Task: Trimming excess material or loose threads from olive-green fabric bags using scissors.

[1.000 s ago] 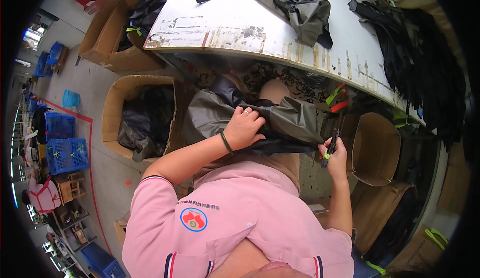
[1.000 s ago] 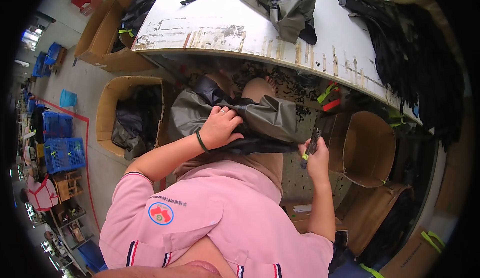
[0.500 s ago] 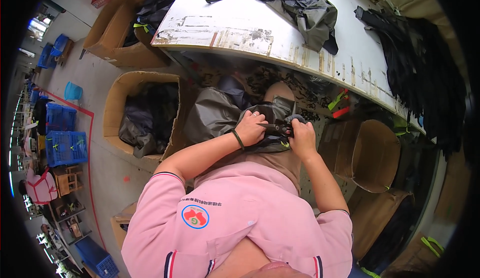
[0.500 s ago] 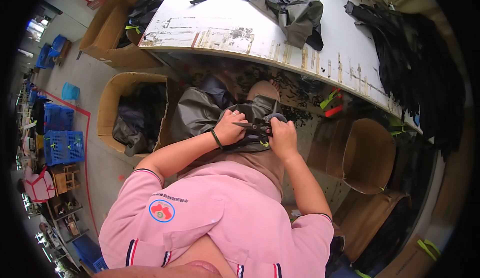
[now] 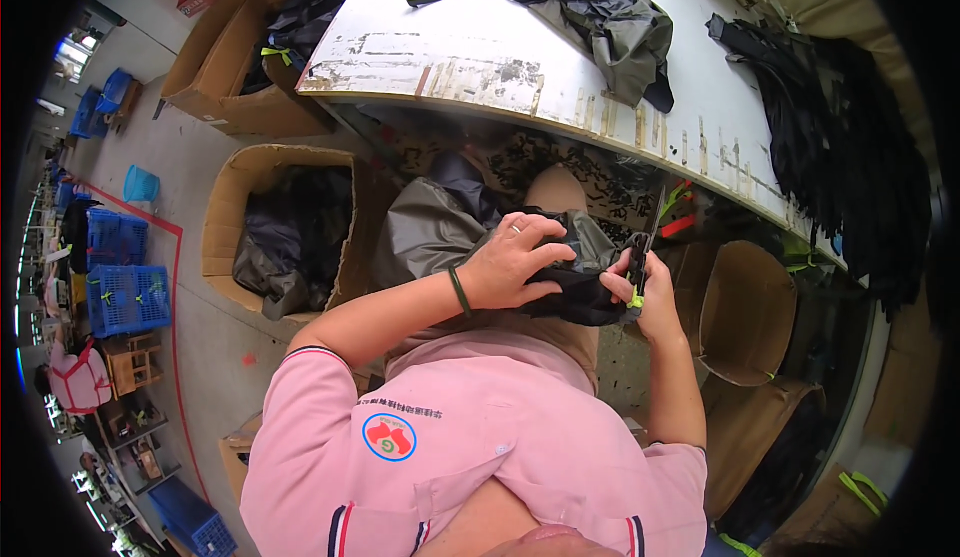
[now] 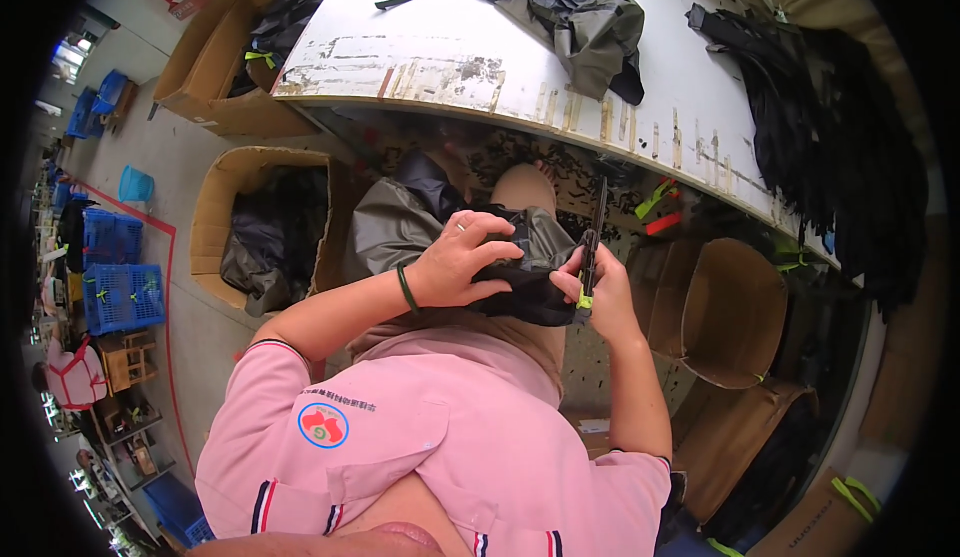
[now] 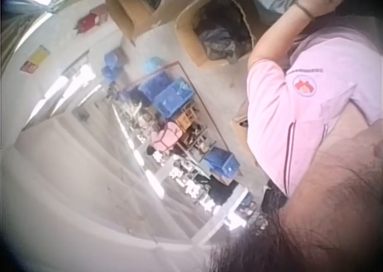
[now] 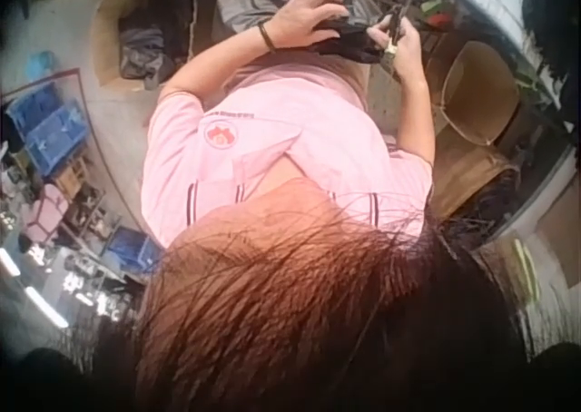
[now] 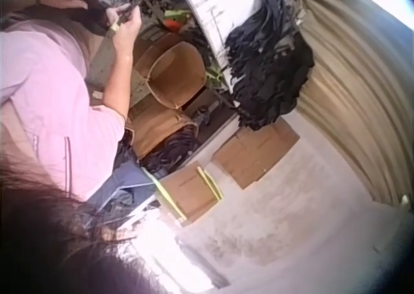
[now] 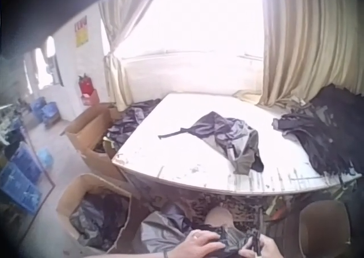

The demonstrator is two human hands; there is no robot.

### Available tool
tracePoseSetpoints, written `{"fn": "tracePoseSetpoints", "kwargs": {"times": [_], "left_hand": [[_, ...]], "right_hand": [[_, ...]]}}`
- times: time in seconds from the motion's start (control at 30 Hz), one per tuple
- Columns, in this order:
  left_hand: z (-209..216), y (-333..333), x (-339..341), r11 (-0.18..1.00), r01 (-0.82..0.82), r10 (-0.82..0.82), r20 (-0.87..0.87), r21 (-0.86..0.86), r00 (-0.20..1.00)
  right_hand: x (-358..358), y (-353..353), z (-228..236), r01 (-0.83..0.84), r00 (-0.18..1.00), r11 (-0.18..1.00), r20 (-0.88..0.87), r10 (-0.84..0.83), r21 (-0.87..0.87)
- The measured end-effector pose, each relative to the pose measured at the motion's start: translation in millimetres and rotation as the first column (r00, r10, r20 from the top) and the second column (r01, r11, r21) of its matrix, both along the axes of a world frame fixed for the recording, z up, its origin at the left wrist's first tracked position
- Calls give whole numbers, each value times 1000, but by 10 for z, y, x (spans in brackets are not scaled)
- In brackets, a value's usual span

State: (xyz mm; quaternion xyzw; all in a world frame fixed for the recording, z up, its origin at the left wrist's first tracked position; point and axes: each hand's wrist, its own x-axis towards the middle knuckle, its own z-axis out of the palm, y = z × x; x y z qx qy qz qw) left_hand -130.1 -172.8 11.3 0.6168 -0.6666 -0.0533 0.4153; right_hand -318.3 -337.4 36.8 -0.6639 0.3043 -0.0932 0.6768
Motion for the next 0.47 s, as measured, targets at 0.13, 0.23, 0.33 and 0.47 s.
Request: {"fn": "tracePoseSetpoints", "kwargs": {"times": [0.13, 0.23, 0.33, 0.47], "left_hand": [[-187, -104, 93, 993, 101, -91, -134, 67, 987], [-279, -134, 149, 771, 572, 2, -900, 278, 436], [-264, -119, 176, 758, 596, 98, -950, 264, 296], [-262, -139, 196, 765, 599, 87, -960, 236, 267]], "right_hand": [[-45, 38, 58, -24, 998, 999, -50, 27, 48], [-120, -5, 58, -83, 990, 965, -136, 50, -250], [-117, -54, 379, -279, 949, 584, -312, 46, -762], [-182, -176, 536, -358, 934, 370, -329, 141, -857]]}}
